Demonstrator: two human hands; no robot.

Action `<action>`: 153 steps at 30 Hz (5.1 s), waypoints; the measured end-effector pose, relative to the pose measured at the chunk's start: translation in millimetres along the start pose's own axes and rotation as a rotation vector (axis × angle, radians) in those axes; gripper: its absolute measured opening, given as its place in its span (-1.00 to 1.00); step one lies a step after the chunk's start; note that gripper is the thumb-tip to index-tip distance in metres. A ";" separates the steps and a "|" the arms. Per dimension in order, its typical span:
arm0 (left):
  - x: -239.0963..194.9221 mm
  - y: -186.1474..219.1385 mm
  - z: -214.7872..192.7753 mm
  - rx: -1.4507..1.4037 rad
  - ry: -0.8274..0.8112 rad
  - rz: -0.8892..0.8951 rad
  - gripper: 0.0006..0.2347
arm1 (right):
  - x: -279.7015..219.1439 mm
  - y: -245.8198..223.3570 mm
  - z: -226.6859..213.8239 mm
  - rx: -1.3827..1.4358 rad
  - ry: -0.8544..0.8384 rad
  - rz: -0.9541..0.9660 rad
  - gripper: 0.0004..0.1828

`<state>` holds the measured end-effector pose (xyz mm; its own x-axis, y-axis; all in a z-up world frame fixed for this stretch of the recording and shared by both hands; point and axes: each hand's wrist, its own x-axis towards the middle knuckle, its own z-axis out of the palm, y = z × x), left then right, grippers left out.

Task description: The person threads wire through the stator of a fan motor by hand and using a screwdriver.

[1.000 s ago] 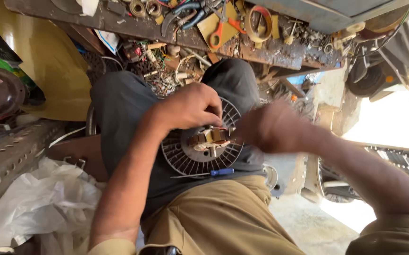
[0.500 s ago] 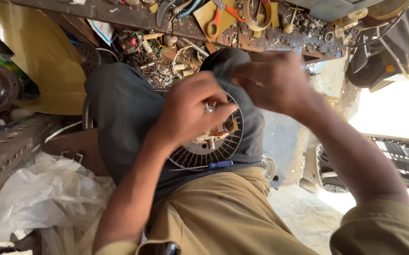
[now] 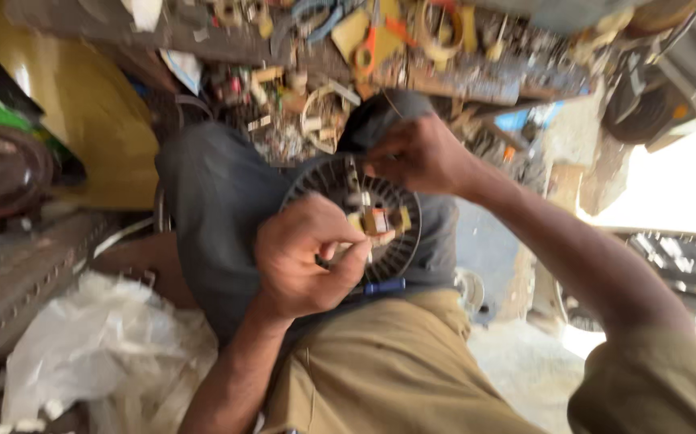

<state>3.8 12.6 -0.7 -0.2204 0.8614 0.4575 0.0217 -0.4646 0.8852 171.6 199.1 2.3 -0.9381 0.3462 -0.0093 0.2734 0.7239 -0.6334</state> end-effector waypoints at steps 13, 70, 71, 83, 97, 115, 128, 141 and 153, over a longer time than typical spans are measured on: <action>-27.3 -11.0 2.6 -0.238 -0.223 -0.363 -0.56 | -46.4 -71.5 -26.3 -0.073 -0.028 -0.543 -0.90; -21.4 7.2 -8.6 0.620 -0.269 0.154 -0.89 | -17.8 -34.0 -17.4 -0.101 -0.115 -0.304 -0.75; -22.8 9.0 -7.2 0.743 -0.287 0.278 -0.86 | 3.7 -13.2 -8.3 -0.112 -0.078 -0.234 -0.81; 65.8 -63.6 -21.9 0.053 -0.531 -0.271 -0.93 | -41.0 -79.5 -21.3 -0.056 -0.300 -0.276 -0.81; 66.5 -69.6 -1.8 0.272 -0.521 -0.203 -0.82 | -18.8 -33.8 -47.3 -0.847 -0.594 0.330 -0.54; 62.6 -66.9 2.0 0.301 -0.466 -0.268 -0.78 | -23.4 -19.7 -46.6 -0.470 -0.254 0.206 -0.84; 8.7 1.8 -1.4 0.052 0.056 -0.121 -0.92 | 17.0 12.2 -5.4 -0.044 0.010 -0.110 -0.85; 0.5 12.9 -4.8 0.310 -0.324 0.015 -0.86 | -38.2 -69.5 -30.8 0.181 -0.179 -0.313 -0.86; 76.6 -67.6 -9.5 0.356 -0.591 -0.173 -0.83 | -33.4 -45.8 -36.0 -0.255 -0.396 0.219 -0.88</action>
<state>-23.8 108.0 -26.4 0.3141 0.9306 0.1880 0.3732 -0.3031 0.8768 198.1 175.9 59.5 -0.8482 0.2894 -0.4436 0.4693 0.7990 -0.3760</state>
